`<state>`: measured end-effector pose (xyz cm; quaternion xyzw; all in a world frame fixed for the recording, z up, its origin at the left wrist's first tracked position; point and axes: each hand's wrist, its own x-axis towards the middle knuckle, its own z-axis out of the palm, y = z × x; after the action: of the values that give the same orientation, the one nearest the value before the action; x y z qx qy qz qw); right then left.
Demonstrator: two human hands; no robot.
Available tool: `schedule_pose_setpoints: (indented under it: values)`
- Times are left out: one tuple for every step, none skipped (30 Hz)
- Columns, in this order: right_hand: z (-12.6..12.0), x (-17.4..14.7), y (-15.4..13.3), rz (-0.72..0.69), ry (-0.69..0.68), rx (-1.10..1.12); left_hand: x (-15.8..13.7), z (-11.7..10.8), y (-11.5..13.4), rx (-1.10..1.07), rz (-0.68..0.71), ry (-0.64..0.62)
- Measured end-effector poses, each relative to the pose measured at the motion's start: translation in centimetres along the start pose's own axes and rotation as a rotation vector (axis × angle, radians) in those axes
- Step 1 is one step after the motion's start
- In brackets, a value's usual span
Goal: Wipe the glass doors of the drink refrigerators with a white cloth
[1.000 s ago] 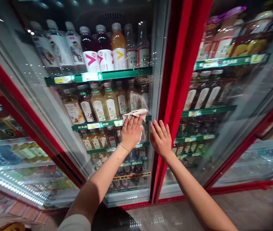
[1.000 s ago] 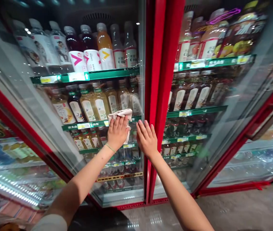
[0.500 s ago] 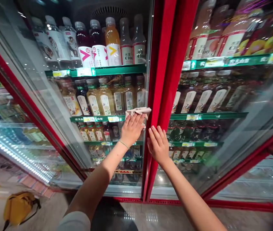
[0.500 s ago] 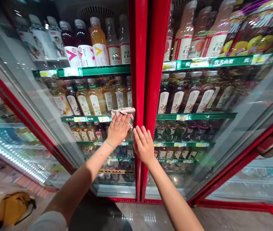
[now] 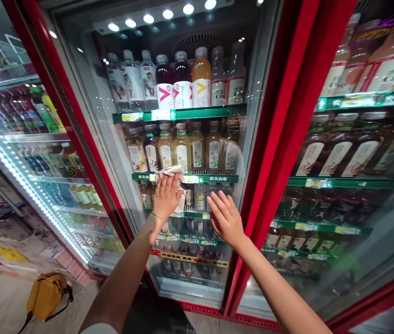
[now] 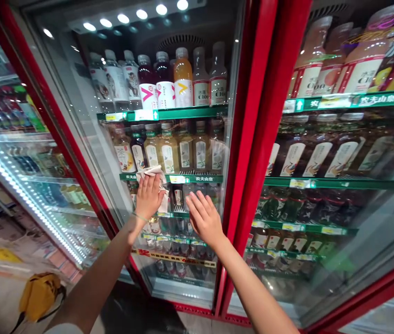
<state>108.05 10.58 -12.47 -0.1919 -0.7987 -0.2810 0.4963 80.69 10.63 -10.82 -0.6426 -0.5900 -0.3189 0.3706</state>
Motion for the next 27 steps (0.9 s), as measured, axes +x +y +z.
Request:
schedule_pose_setpoints:
  values:
    - [0.8,0.6,-1.0,-0.012,0.000,0.015,-0.3,-0.2,-1.7,0.008,-0.019,0.011]
    - [1.7,1.2,-2.0,-0.023,0.002,0.030,-0.6,-0.4,-3.5,0.014,-0.035,0.024]
    - [2.6,1.8,-3.1,-0.032,0.003,0.042,-0.9,-0.6,-5.3,0.020,-0.046,0.039]
    - [3.6,2.5,-4.1,-0.038,0.003,0.051,-1.2,-0.8,-7.1,0.025,-0.053,0.056]
    - [4.6,3.2,-5.2,-0.040,0.002,0.056,-1.5,-1.0,-8.9,0.030,-0.056,0.072]
    - [5.6,3.9,-6.4,-0.040,0.002,0.059,-1.8,-1.2,-10.8,0.034,-0.058,0.086]
    - [6.6,4.6,-7.5,-0.039,0.001,0.062,-2.1,-1.4,-12.6,0.035,-0.060,0.097]
    - [7.7,5.5,-8.6,-0.041,-0.001,0.065,-2.4,-1.5,-14.4,0.034,-0.063,0.106]
    - [8.7,6.3,-9.8,-0.045,-0.003,0.072,-2.7,-1.7,-16.1,0.033,-0.069,0.113]
    - [9.8,7.2,-10.9,-0.049,-0.003,0.081,-3.0,-1.8,-17.6,0.031,-0.072,0.121]
    - [10.8,8.0,-12.0,-0.052,-0.003,0.091,-3.3,-1.9,-18.9,0.030,-0.071,0.131]
    - [11.8,8.8,-13.1,-0.054,-0.004,0.101,-3.5,-1.9,-20.1,0.030,-0.061,0.141]
    - [12.7,9.5,-14.2,-0.052,-0.005,0.108,-3.7,-2.0,-21.0,0.029,-0.044,0.153]
    - [13.6,10.2,-15.1,-0.048,-0.004,0.114,-3.8,-2.0,-21.7,0.026,-0.022,0.166]
    - [14.4,10.7,-16.0,-0.041,-0.005,0.119,-3.9,-2.0,-22.2,0.018,0.002,0.181]
    - [15.1,11.1,-16.8,-0.033,-0.004,0.125,-3.9,-2.1,-22.6,-0.001,0.021,0.198]
    - [15.7,11.3,-17.5,-0.022,-0.004,0.131,-3.8,-2.2,-22.9,-0.035,0.033,0.213]
    - [16.1,11.5,-18.1,-0.006,-0.003,0.137,-3.7,-2.5,-23.2,-0.093,0.035,0.224]
    - [16.5,11.6,-18.7,0.014,-0.003,0.144,-3.6,-2.8,-23.5,-0.188,0.017,0.232]
    - [16.6,11.7,-19.1,0.038,-0.002,0.153,-3.4,-3.2,-23.8,-0.307,-0.016,0.237]
    - [16.7,11.8,-19.5,0.066,0.001,0.165,-3.2,-3.8,-24.0,-0.429,-0.060,0.238]
    - [16.5,11.9,-19.8,0.095,0.006,0.188,-3.0,-4.3,-24.1,-0.539,-0.107,0.237]
    - [16.3,12.1,-20.2,0.125,0.011,0.223,-2.9,-4.9,-24.1,-0.627,-0.150,0.235]
    - [16.0,12.4,-20.5,0.154,0.013,0.273,-2.7,-5.5,-23.9,-0.689,-0.188,0.235]
    - [15.6,12.7,-20.8,0.181,0.007,0.333,-2.6,-6.1,-23.4,-0.730,-0.222,0.236]
    - [15.2,13.0,-21.0,0.206,-0.007,0.395,-2.6,-6.7,-22.8,-0.761,-0.251,0.239]
    - [14.8,13.4,-21.3,0.228,-0.027,0.452,-2.6,-7.2,-21.9,-0.791,-0.283,0.243]
